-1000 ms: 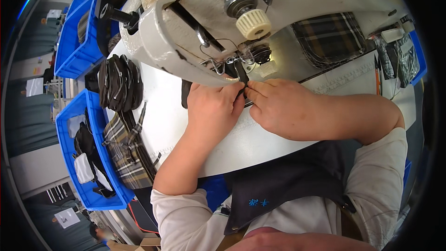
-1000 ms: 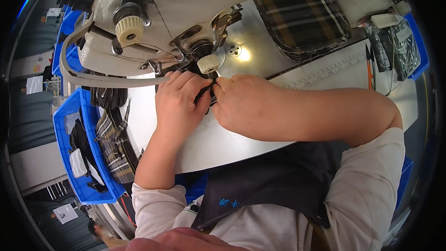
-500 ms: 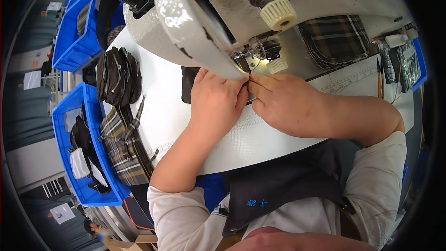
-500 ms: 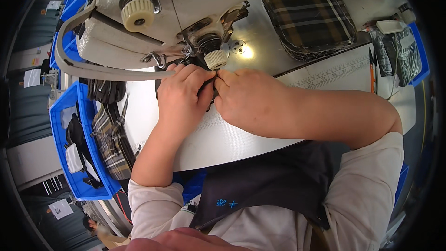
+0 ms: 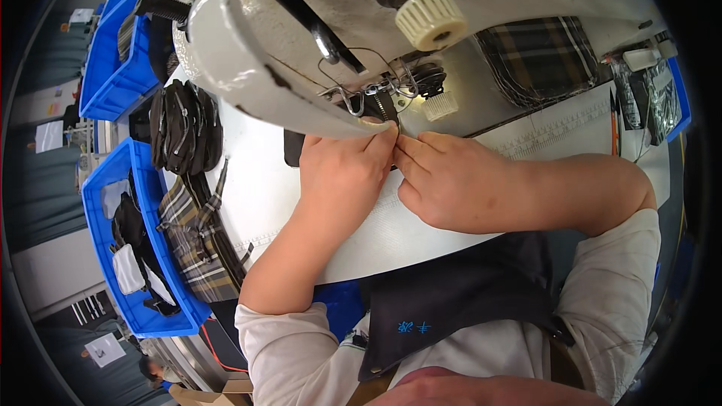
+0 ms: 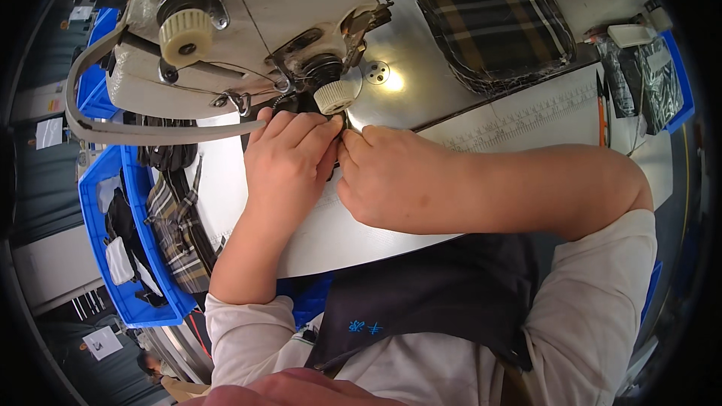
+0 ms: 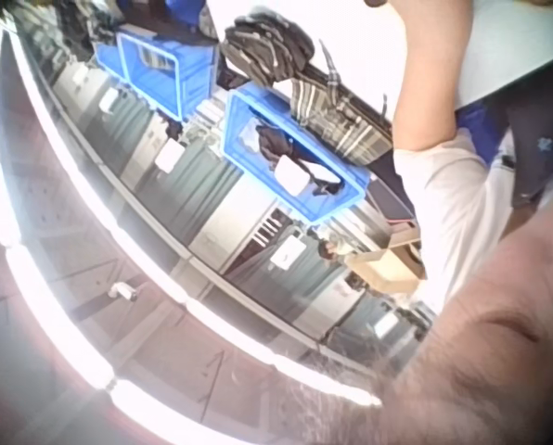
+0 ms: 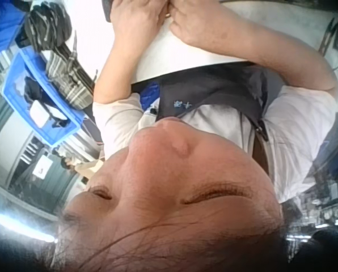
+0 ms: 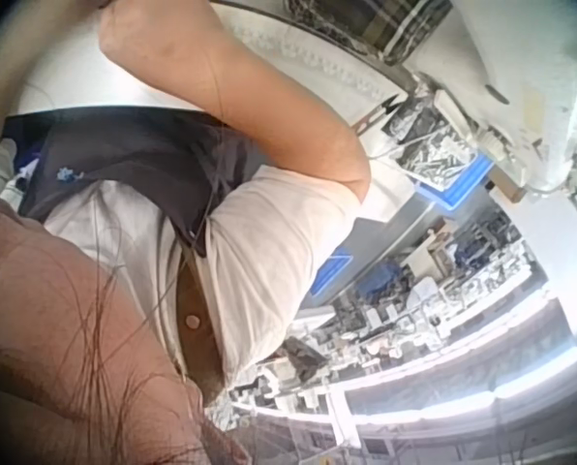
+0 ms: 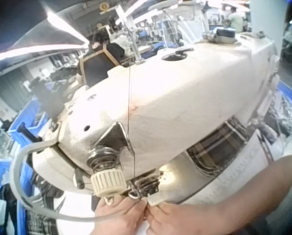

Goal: The person operates an industrial sewing machine to stitch a zipper onto a small fabric pouch. They guide the pouch under the needle, sew along the zipper line, and then remove the finished item to place it in a blue bin. The person then picks up another pouch and repeats the sewing process.

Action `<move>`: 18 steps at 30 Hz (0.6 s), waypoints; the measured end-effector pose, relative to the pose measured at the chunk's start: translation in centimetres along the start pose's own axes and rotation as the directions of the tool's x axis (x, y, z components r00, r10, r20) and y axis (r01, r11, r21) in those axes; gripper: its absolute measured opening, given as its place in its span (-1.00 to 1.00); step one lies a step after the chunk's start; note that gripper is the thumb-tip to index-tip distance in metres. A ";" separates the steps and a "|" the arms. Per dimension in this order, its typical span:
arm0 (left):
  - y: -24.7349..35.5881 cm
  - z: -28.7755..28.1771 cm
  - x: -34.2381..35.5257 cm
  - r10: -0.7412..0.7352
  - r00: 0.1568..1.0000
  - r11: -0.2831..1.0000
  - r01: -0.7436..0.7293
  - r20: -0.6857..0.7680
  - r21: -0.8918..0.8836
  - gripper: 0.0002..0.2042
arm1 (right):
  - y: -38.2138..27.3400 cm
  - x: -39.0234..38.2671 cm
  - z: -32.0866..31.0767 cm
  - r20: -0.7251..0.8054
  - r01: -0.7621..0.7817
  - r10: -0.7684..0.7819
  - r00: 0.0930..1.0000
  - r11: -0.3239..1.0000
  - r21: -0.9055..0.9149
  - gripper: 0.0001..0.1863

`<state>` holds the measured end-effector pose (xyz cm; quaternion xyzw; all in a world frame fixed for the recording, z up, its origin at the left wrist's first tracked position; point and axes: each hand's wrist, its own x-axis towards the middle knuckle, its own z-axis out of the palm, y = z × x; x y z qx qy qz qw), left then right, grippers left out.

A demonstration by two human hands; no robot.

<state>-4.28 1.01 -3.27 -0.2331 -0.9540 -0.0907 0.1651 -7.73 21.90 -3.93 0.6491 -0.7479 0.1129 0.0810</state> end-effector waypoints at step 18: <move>-1.2 0.0 0.7 0.023 1.000 0.987 -0.025 -0.013 -0.158 -0.81 | 0.0 0.1 0.1 -0.036 -0.098 0.097 0.995 0.995 -0.025 -0.78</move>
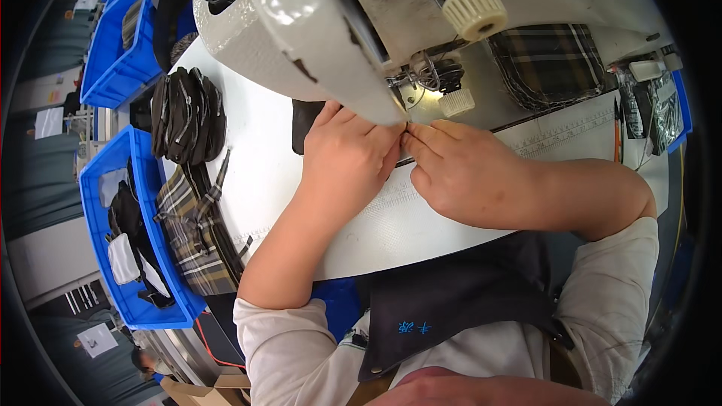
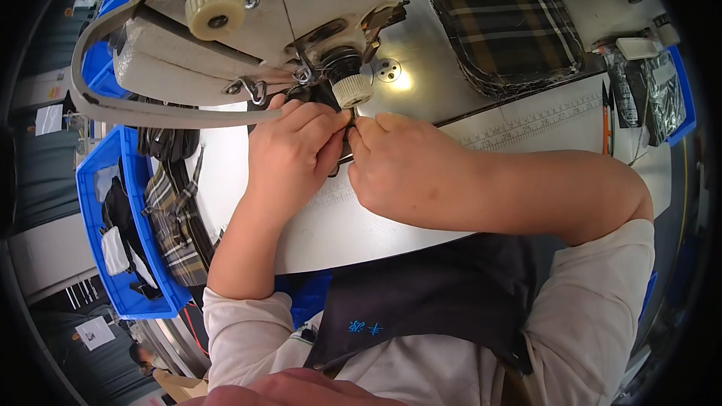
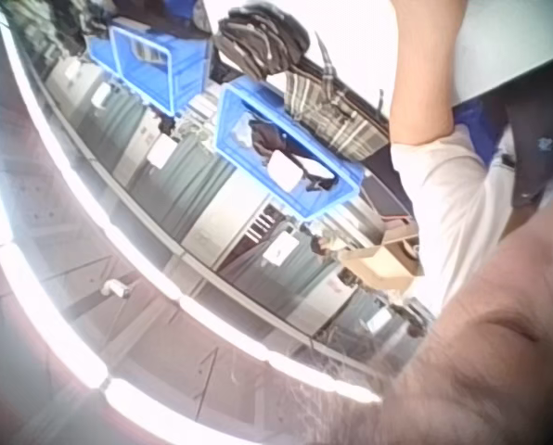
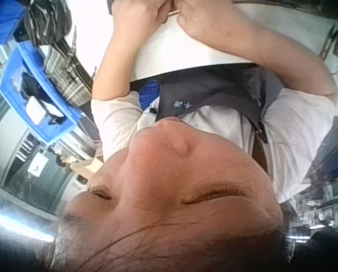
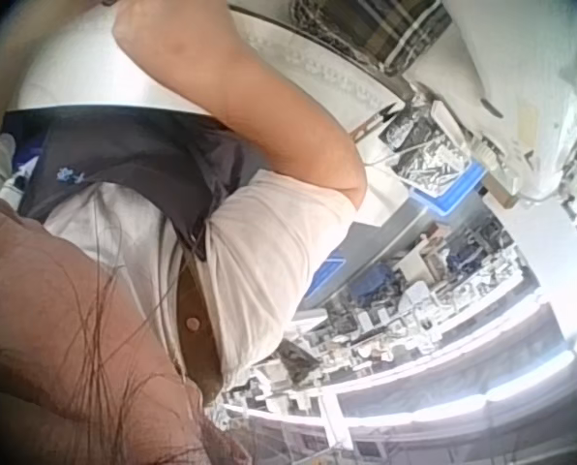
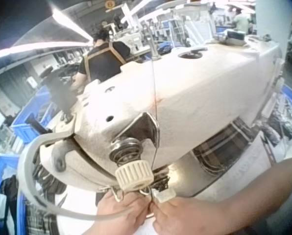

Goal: The person operates an industrial sewing machine to stitch a zipper onto a small fabric pouch. They guide the pouch under the needle, sew along the zipper line, and then remove the finished item to place it in a blue bin. The person then picks up another pouch and repeats the sewing process.

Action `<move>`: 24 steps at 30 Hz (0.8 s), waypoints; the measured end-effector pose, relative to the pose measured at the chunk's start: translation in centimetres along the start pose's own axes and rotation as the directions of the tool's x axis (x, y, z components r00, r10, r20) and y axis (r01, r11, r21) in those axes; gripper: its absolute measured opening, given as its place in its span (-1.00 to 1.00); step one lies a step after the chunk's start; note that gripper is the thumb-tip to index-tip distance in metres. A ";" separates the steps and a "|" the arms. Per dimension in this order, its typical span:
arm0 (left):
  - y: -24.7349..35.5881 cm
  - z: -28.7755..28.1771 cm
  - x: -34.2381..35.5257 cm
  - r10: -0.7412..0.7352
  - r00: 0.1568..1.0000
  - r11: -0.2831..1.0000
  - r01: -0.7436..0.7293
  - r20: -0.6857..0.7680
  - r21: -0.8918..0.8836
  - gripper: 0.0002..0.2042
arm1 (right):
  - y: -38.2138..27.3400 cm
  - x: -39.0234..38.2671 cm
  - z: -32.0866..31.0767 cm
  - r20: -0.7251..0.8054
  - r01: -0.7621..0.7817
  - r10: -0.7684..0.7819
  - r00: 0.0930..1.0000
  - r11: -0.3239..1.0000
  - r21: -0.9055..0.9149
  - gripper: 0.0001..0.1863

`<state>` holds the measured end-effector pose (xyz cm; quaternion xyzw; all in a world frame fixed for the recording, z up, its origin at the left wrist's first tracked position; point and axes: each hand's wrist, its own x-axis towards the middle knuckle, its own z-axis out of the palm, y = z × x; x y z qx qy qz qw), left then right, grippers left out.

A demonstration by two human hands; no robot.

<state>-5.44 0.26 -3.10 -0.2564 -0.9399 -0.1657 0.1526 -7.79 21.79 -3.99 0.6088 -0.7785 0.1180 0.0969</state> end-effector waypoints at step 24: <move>-0.1 0.4 0.1 -0.064 0.997 0.998 0.063 -0.050 -0.032 -0.84 | 0.4 0.1 -0.3 0.062 -0.010 0.010 0.998 1.000 0.003 -0.72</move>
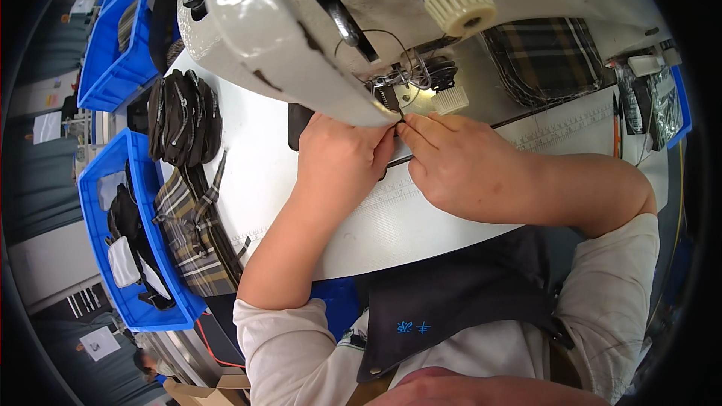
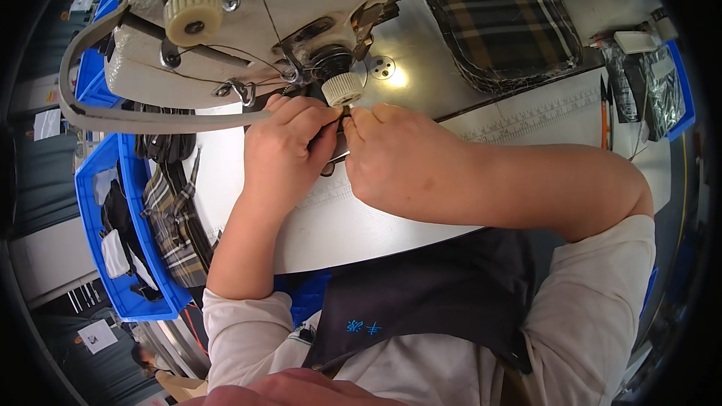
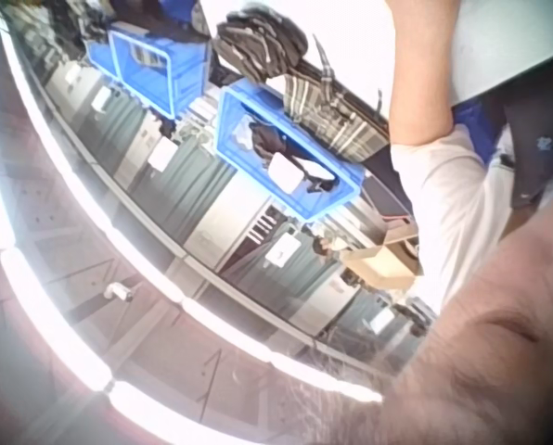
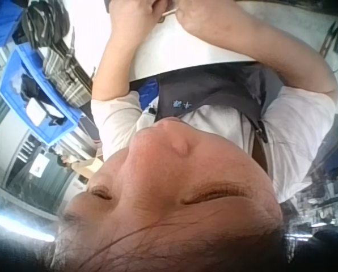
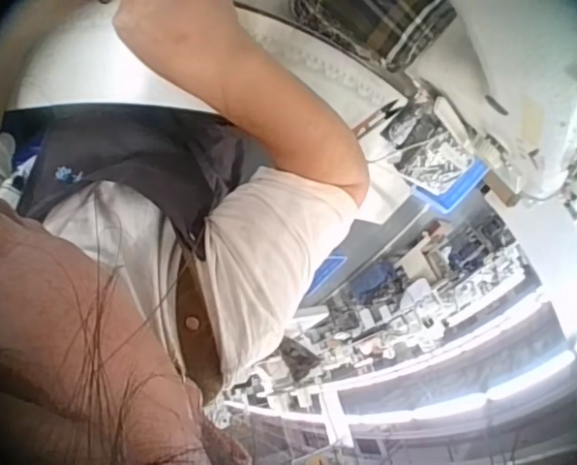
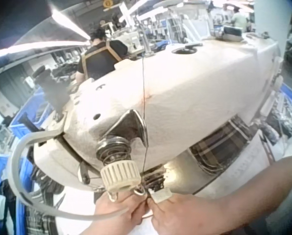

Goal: The person operates an industrial sewing machine to stitch a zipper onto a small fabric pouch. They guide the pouch under the needle, sew along the zipper line, and then remove the finished item to place it in a blue bin. The person then picks up another pouch and repeats the sewing process.

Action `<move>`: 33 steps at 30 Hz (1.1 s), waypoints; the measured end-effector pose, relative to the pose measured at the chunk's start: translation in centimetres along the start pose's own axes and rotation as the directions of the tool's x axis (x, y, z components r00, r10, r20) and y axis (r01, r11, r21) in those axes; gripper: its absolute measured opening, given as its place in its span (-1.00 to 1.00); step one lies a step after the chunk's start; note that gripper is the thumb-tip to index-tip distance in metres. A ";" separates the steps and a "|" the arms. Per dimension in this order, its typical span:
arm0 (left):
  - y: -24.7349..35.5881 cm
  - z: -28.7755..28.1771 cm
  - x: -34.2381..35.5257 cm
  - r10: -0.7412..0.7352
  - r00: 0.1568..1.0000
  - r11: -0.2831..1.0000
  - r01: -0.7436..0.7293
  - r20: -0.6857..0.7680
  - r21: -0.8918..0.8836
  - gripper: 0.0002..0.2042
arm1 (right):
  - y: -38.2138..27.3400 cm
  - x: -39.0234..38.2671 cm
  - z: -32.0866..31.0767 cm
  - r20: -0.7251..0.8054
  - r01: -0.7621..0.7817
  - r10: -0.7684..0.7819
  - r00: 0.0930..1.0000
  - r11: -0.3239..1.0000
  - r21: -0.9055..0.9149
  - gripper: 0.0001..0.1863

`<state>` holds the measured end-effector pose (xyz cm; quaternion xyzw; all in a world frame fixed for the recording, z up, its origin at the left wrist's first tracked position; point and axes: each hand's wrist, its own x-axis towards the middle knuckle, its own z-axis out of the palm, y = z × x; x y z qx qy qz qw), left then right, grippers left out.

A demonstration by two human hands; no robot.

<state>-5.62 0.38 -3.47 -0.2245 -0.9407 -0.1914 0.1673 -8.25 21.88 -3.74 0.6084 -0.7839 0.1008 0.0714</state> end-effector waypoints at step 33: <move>0.4 -0.3 0.2 -0.035 0.998 0.997 0.032 0.044 0.068 -0.85 | 0.4 0.2 0.2 -0.094 0.040 -0.061 0.994 0.977 -0.210 -0.78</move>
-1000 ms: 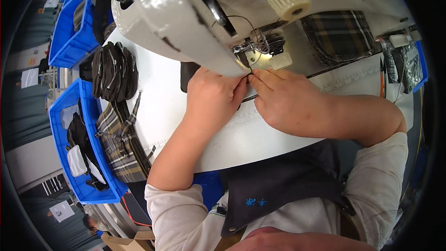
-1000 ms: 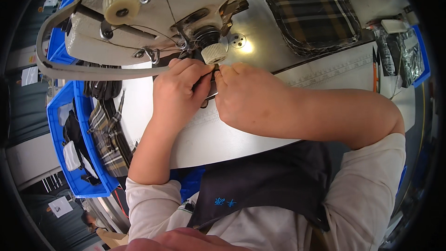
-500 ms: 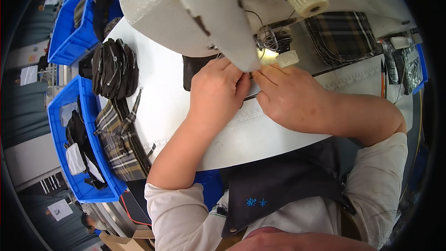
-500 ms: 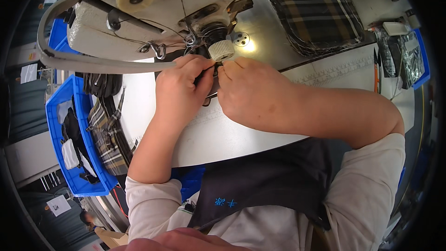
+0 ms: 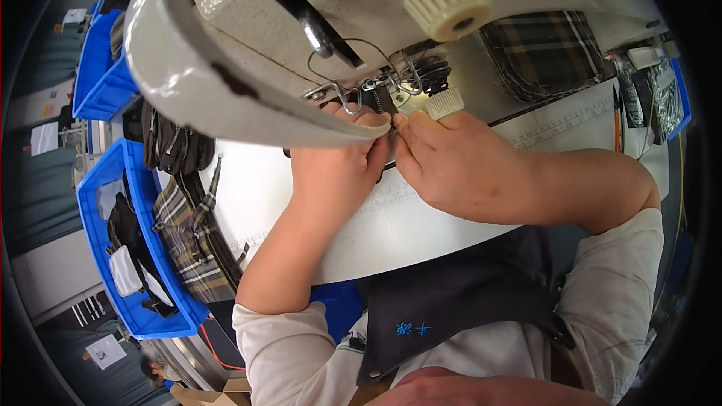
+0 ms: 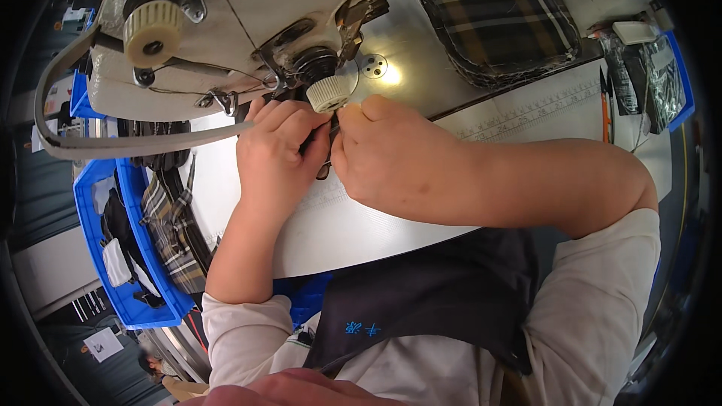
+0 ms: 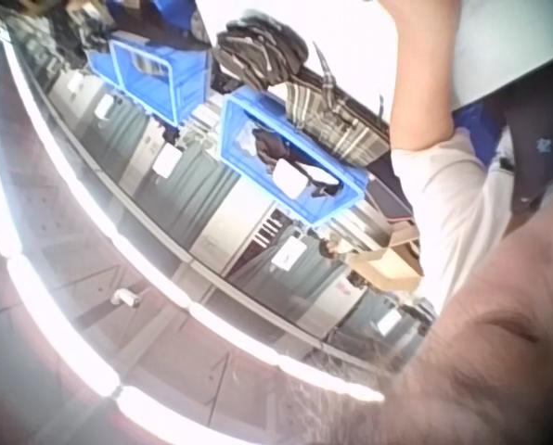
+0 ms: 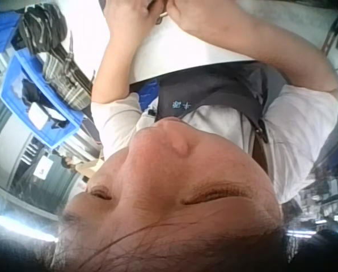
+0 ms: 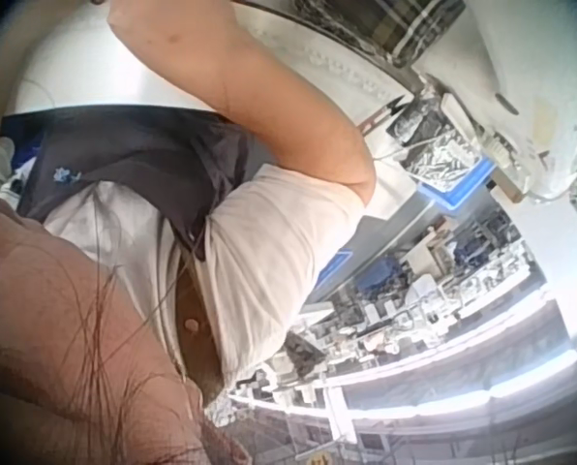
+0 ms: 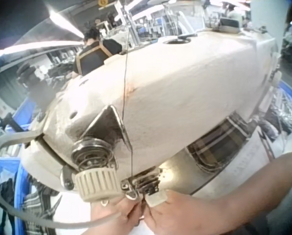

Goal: The person operates an industrial sewing machine to stitch a zipper onto a small fabric pouch. They guide the pouch under the needle, sew along the zipper line, and then remove the finished item to place it in a blue bin. The person then picks up another pouch and repeats the sewing process.

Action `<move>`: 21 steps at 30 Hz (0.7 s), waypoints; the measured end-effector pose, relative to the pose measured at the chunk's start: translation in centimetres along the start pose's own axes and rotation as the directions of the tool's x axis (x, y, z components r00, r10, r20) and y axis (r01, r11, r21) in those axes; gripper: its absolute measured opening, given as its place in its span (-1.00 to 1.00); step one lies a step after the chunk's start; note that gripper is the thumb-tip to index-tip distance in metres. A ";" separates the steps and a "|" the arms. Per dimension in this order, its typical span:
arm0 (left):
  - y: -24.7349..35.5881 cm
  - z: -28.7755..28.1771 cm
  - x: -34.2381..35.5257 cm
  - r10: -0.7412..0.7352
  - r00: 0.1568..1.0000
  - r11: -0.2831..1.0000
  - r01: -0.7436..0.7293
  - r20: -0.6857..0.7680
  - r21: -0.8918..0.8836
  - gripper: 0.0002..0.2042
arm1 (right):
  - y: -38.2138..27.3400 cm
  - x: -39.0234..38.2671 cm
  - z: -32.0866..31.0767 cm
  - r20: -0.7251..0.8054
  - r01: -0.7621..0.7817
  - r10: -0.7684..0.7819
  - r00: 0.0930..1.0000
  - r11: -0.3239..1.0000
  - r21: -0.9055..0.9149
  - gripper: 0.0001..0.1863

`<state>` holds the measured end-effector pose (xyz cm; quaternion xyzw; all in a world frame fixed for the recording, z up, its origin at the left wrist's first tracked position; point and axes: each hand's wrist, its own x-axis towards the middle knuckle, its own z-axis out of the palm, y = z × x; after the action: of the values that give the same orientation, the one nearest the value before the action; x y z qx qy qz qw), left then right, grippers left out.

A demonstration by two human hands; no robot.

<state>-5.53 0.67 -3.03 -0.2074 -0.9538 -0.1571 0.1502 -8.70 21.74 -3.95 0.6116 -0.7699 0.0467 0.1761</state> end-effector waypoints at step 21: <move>0.4 0.6 0.0 -0.090 0.996 0.995 0.089 -0.025 -0.043 -0.87 | 0.5 0.5 0.4 -0.036 -0.043 0.043 0.998 0.999 -0.011 -0.89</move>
<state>-5.47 1.27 -3.43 -0.1653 -0.9566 -0.1866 0.1512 -9.33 21.28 -4.12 0.5930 -0.7798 0.0569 0.1926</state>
